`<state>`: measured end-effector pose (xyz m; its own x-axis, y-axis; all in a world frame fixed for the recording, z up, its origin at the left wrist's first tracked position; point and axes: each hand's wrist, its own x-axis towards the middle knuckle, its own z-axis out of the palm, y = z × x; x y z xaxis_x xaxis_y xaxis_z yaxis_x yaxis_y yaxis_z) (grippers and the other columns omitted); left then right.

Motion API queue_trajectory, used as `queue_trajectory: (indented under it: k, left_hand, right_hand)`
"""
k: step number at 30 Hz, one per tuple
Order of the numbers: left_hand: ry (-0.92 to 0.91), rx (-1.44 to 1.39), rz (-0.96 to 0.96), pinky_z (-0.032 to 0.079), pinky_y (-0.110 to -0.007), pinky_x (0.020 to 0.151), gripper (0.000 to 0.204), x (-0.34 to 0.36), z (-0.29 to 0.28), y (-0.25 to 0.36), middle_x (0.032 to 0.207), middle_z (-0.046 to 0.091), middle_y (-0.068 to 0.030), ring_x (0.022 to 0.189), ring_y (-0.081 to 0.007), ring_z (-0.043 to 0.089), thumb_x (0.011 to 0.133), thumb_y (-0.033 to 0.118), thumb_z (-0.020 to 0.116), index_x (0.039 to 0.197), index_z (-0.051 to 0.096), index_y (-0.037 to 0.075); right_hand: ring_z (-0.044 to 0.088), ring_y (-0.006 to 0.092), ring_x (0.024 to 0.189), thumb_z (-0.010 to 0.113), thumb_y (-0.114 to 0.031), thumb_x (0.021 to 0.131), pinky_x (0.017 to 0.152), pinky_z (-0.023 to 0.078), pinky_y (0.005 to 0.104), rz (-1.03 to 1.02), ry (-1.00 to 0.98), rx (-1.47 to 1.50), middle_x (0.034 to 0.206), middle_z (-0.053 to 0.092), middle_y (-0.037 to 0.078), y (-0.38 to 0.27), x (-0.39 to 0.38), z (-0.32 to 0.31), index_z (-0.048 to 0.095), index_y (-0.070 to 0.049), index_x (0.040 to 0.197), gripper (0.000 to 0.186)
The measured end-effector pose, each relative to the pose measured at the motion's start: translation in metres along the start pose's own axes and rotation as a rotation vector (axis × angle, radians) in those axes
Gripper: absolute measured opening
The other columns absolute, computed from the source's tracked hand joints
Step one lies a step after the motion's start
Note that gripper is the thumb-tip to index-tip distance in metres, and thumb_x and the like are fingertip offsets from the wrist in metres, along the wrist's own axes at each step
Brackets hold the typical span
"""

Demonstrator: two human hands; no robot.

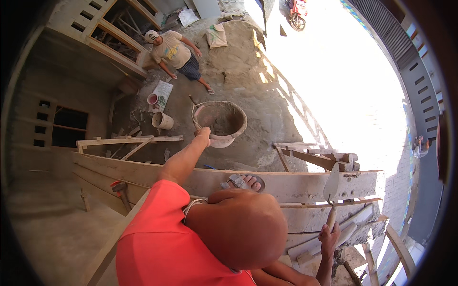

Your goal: The person applies plaster to a wall using a trowel and a wooden float. They take plaster from a bucket with the trowel, apply it to the wall, and smooth it using the float, while receiving another bucket of material from an assistant below.

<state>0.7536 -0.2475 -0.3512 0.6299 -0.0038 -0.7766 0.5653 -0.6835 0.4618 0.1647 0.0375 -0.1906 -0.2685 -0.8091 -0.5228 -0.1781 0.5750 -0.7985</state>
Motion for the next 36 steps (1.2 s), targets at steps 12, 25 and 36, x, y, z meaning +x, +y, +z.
queue_trajectory:
  k: [12, 25, 36]
  left_hand:
    - [-0.024, 0.149, -0.088, 0.059, -0.047, 0.091, 0.052, 0.140, 0.042, -0.012, 0.144, 0.050, -0.0112, 0.118, -0.0326, 0.059, 0.087, 0.014, 0.065, 0.137, 0.053, 0.013]
    - [-0.043, -0.109, -0.114, 0.066, -0.050, 0.073, 0.052, 0.197, 0.083, 0.033, 0.143, 0.049, -0.0125, 0.116, -0.0365, 0.060, 0.091, 0.007, 0.061, 0.141, 0.049, 0.014]
    - [-0.092, -0.039, -0.056, 0.064, -0.053, 0.081, 0.062, 0.160, 0.111, 0.050, 0.147, 0.045, -0.0124, 0.123, -0.0359, 0.054, 0.086, 0.006, 0.062, 0.145, 0.042, 0.008]
  right_hand:
    - [0.050, 0.0091, 0.051, 0.070, -0.037, 0.089, 0.045, 0.041, 0.0252, 0.122, -0.060, -0.140, 0.063, 0.050, 0.001, -0.036, -0.009, 0.010, 0.052, -0.002, 0.091, 0.039]
    - [0.052, 0.0097, 0.056, 0.072, -0.037, 0.087, 0.049, 0.044, 0.0266, 0.230, -0.010, -0.164, 0.070, 0.054, 0.002, -0.035, -0.045, 0.026, 0.056, 0.001, 0.100, 0.043]
    - [0.053, 0.0098, 0.057, 0.073, -0.041, 0.086, 0.049, 0.044, 0.0263, 0.239, -0.050, -0.141, 0.073, 0.054, 0.002, -0.038, -0.049, 0.048, 0.057, 0.003, 0.104, 0.050]
